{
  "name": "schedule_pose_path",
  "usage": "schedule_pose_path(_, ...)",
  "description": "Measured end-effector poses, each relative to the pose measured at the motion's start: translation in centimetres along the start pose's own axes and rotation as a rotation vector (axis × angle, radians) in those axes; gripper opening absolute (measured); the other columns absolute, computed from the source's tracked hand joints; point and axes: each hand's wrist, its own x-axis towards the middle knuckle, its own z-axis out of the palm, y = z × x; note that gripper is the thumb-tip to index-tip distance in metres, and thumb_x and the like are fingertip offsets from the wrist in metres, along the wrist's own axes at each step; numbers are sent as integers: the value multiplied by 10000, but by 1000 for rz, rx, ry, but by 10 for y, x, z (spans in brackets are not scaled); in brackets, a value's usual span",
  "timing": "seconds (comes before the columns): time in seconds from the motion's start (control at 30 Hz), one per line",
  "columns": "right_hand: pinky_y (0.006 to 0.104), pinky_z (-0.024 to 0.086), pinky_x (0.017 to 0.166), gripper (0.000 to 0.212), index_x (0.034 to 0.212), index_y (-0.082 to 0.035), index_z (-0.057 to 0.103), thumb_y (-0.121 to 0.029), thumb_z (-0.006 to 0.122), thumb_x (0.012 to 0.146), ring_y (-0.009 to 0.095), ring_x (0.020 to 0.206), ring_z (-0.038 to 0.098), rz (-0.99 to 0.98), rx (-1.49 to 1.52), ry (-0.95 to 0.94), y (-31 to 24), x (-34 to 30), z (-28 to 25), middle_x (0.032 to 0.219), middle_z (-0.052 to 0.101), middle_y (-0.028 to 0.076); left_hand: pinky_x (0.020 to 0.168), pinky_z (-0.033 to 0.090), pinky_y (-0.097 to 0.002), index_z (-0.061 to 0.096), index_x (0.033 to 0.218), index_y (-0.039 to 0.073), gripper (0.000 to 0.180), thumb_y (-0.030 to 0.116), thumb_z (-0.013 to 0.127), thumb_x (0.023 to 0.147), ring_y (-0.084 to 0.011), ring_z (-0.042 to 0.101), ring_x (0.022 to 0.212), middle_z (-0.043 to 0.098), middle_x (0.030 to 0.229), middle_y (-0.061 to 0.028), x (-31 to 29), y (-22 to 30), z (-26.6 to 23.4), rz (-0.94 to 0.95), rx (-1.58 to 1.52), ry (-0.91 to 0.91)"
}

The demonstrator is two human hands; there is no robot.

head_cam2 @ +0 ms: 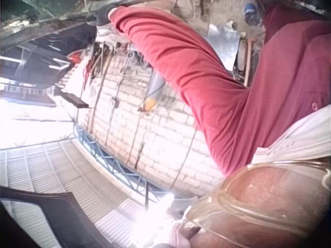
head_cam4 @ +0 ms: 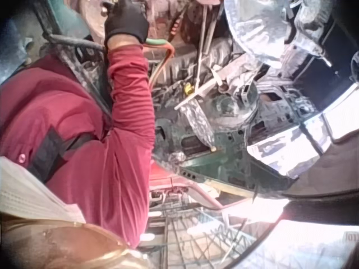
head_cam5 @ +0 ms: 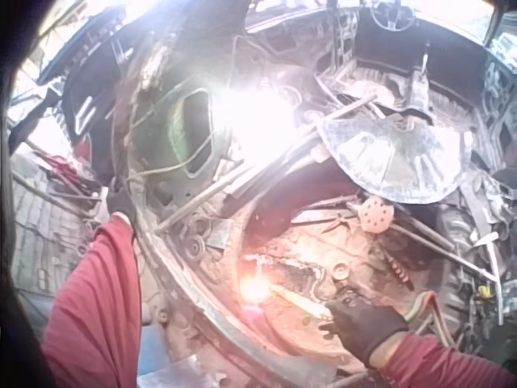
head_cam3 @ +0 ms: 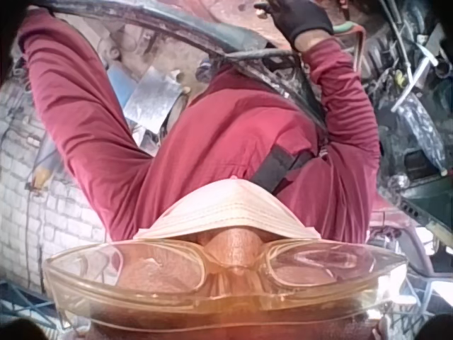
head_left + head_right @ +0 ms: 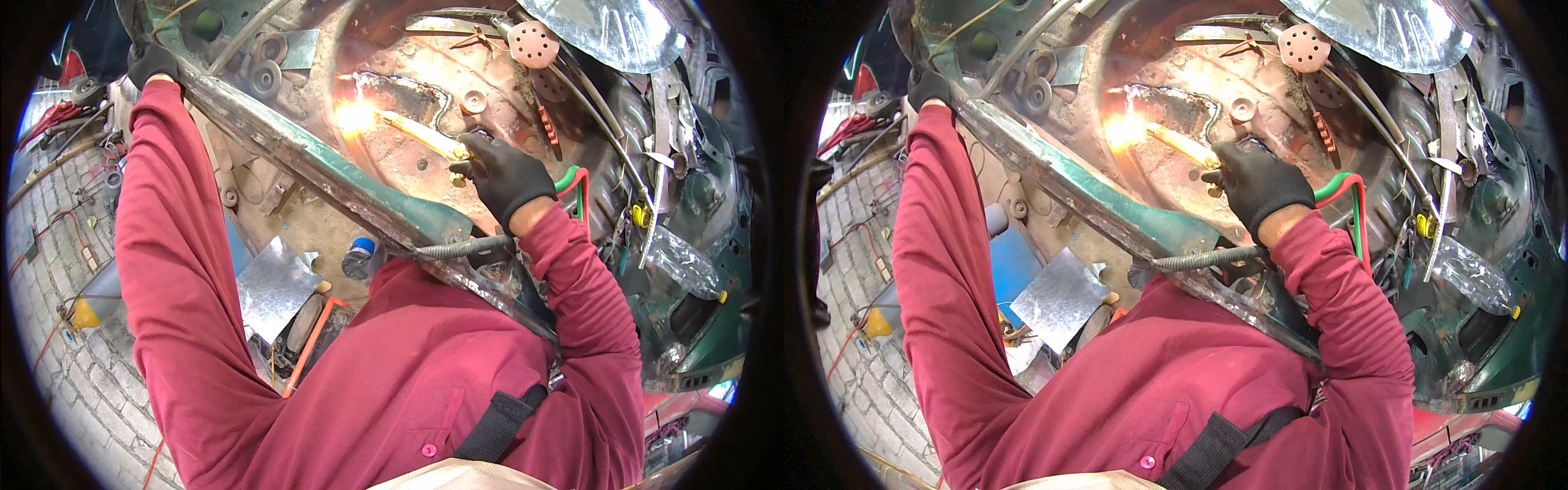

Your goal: The person uses a handheld torch to apply a flame to a metal surface inside a vehicle's wheel well. The person holds the torch steady and moves the flame across the area to heat the metal.

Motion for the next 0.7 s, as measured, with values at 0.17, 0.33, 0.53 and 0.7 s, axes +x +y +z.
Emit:
schedule_pose_path(0.17, 513, 576, 749, 235, 1191, -183, 669, -324, 667, 1005, 400, 935, 734, -11, 37, 80, -2, -8, -1, 1006, 749, 168, 906, 554, -401, 752, 1188, 15, 401, 353, 611, 1024, -346, 751, 1040, 792, 1084, -182, 4, -1, 10, -23, -19, 39)
schedule_pose_path(0.33, 490, 586, 795, 365, 1309, -222, 690, -358, 717, 971, 384, 973, 740, 12, 63, 38, 15, -4, -5, 1084, 762, 160, 874, 551, -393, 759, 1159, 16, 384, 349, 651, 1000, -330, 758, 997, 798, 1068, -176, 14, -12, 19, 9, -12, 54)
schedule_pose_path(0.53, 504, 576, 852, 392, 1348, -225, 684, -391, 688, 993, 391, 1010, 736, -8, 55, 24, 34, -7, -13, 1083, 763, 183, 896, 555, -400, 751, 1205, 13, 396, 326, 638, 989, -330, 754, 1012, 791, 1125, -186, 14, -4, 29, -71, -45, -27)
schedule_pose_path(0.7, 511, 565, 885, 423, 1334, -186, 694, -459, 647, 1014, 396, 1036, 730, -44, 21, 29, 33, -3, -18, 1112, 760, 194, 945, 558, -402, 729, 1292, 65, 428, 349, 587, 1005, -339, 723, 1130, 757, 1241, -183, 49, -53, 28, -30, 341, -106)
